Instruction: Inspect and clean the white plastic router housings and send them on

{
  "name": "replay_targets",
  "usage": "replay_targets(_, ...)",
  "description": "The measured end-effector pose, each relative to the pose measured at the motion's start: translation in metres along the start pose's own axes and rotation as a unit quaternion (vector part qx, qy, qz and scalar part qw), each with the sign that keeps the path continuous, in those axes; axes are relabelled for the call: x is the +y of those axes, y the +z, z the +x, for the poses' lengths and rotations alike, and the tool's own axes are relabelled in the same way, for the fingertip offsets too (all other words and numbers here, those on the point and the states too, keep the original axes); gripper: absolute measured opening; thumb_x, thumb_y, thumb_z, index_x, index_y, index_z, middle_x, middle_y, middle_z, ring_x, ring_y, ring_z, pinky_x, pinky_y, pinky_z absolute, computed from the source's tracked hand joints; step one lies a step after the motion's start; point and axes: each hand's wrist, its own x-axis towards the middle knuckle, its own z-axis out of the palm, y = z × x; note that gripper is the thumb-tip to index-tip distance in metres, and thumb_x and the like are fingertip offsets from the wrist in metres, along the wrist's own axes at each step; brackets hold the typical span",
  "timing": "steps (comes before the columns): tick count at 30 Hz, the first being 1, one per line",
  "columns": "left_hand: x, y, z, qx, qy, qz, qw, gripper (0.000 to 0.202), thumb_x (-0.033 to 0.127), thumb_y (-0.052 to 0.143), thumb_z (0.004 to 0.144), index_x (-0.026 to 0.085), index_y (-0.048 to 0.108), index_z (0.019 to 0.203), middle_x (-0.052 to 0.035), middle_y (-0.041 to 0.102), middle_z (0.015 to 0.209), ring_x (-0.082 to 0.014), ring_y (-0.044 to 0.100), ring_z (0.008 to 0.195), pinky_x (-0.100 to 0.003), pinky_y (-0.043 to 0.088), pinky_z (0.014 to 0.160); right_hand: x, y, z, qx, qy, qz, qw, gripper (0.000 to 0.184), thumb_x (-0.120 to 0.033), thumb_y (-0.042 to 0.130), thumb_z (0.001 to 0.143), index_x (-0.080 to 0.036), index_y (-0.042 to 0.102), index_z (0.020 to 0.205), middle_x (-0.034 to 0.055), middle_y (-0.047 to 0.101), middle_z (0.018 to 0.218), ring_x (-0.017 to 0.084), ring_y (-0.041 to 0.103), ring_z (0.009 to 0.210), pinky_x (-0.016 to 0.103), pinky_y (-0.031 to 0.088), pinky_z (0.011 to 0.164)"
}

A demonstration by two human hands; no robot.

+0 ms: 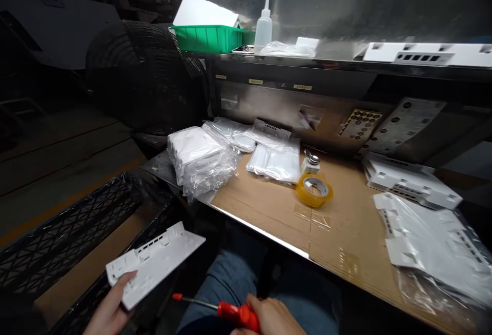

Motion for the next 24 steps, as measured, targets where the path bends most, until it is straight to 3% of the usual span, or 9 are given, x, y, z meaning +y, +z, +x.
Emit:
replay_targets(5, -0.016, 0.011, 0.01, -0.034, 0.049, 0.067, 0.996, 0.038, 0.019, 0.064, 0.087, 0.01, 0.065, 0.125, -0.0104, 0.08, 0.089, -0.0271, 0.078, 0.084, -0.037, 0.066, 0.079, 0.017, -0.004, -0.002, 0.036, 0.013, -0.016, 0.999, 0.046, -0.07, 0.059, 0.089, -0.024, 0.064, 0.097, 0.0075, 0.074, 0.09, 0.028, 0.068, 0.085, 0.029, 0.036, 0.069)
replay_targets(7, -0.015, 0.009, 0.011, -0.046, 0.074, 0.128, 0.988, 0.025, 0.026, 0.071, 0.082, 0.011, 0.073, 0.102, -0.0138, 0.079, 0.088, -0.0327, 0.076, 0.091, -0.04, 0.065, 0.078, 0.025, -0.007, -0.007, 0.033, -0.002, -0.001, 0.999, 0.049, -0.072, 0.058, 0.089, -0.024, 0.064, 0.097, 0.0061, 0.075, 0.09, 0.026, 0.069, 0.084, 0.028, 0.036, 0.068)
replay_targets(10, -0.008, 0.008, 0.009, -0.062, 0.127, 0.215, 0.966, 0.023, 0.034, 0.083, 0.066, 0.015, 0.076, 0.076, -0.0142, 0.078, 0.081, -0.0427, 0.072, 0.103, -0.043, 0.062, 0.084, 0.032, -0.012, -0.012, 0.018, -0.019, 0.013, 1.0, 0.05, -0.075, 0.06, 0.087, -0.025, 0.064, 0.097, 0.0046, 0.076, 0.09, 0.026, 0.07, 0.083, 0.027, 0.035, 0.067)
replay_targets(13, -0.002, 0.011, 0.007, -0.141, 0.226, 0.303, 0.915, 0.037, 0.034, 0.083, 0.059, 0.023, 0.082, 0.094, -0.008, 0.081, 0.111, -0.0412, 0.066, 0.12, -0.039, 0.057, 0.097, 0.036, -0.016, -0.011, 0.062, 0.019, -0.015, 0.998, 0.047, -0.07, 0.054, 0.093, -0.025, 0.064, 0.101, 0.0066, 0.076, 0.09, 0.029, 0.071, 0.085, 0.029, 0.036, 0.069)
replay_targets(16, -0.002, 0.016, 0.01, -0.211, 0.348, 0.409, 0.817, 0.054, 0.039, 0.072, 0.07, 0.031, 0.076, 0.123, -0.0015, 0.068, 0.142, -0.0345, 0.063, 0.128, -0.038, 0.053, 0.105, 0.043, -0.022, -0.007, 0.08, 0.034, -0.017, 0.996, 0.045, -0.068, 0.051, 0.096, -0.025, 0.063, 0.102, 0.0074, 0.077, 0.093, 0.031, 0.073, 0.09, 0.03, 0.038, 0.071)
replay_targets(17, -0.004, 0.018, 0.012, -0.213, 0.37, 0.422, 0.8, 0.056, 0.043, 0.068, 0.074, 0.03, 0.073, 0.129, -0.0022, 0.066, 0.144, -0.0332, 0.063, 0.13, -0.038, 0.052, 0.107, 0.045, -0.024, -0.007, 0.09, 0.047, -0.019, 0.995, 0.045, -0.068, 0.05, 0.097, -0.025, 0.063, 0.103, 0.008, 0.078, 0.094, 0.032, 0.073, 0.09, 0.03, 0.038, 0.072)
replay_targets(20, -0.008, 0.022, 0.02, -0.158, 0.368, 0.42, 0.814, 0.063, 0.053, 0.058, 0.081, 0.017, 0.07, 0.131, -0.0109, 0.072, 0.135, -0.0347, 0.067, 0.124, -0.04, 0.055, 0.103, 0.048, -0.028, -0.011, 0.109, 0.068, -0.016, 0.992, 0.045, -0.066, 0.047, 0.098, -0.024, 0.062, 0.102, 0.0085, 0.077, 0.092, 0.031, 0.073, 0.089, 0.03, 0.038, 0.072)
replay_targets(22, -0.007, 0.024, 0.024, -0.109, 0.35, 0.434, 0.823, 0.066, 0.056, 0.054, 0.082, 0.01, 0.07, 0.126, -0.0174, 0.077, 0.119, -0.0399, 0.072, 0.113, -0.045, 0.059, 0.093, 0.045, -0.028, -0.016, 0.074, 0.022, 0.015, 0.997, 0.045, -0.069, 0.053, 0.095, -0.025, 0.063, 0.099, 0.0055, 0.077, 0.091, 0.028, 0.072, 0.086, 0.028, 0.038, 0.071)
replay_targets(24, -0.002, 0.024, 0.024, -0.098, 0.347, 0.448, 0.818, 0.06, 0.052, 0.057, 0.079, 0.012, 0.074, 0.119, -0.0169, 0.079, 0.114, -0.0422, 0.073, 0.108, -0.048, 0.059, 0.092, 0.042, -0.025, -0.021, 0.044, -0.018, 0.031, 0.998, 0.047, -0.072, 0.057, 0.091, -0.026, 0.064, 0.096, 0.0034, 0.076, 0.089, 0.025, 0.07, 0.083, 0.027, 0.036, 0.068)
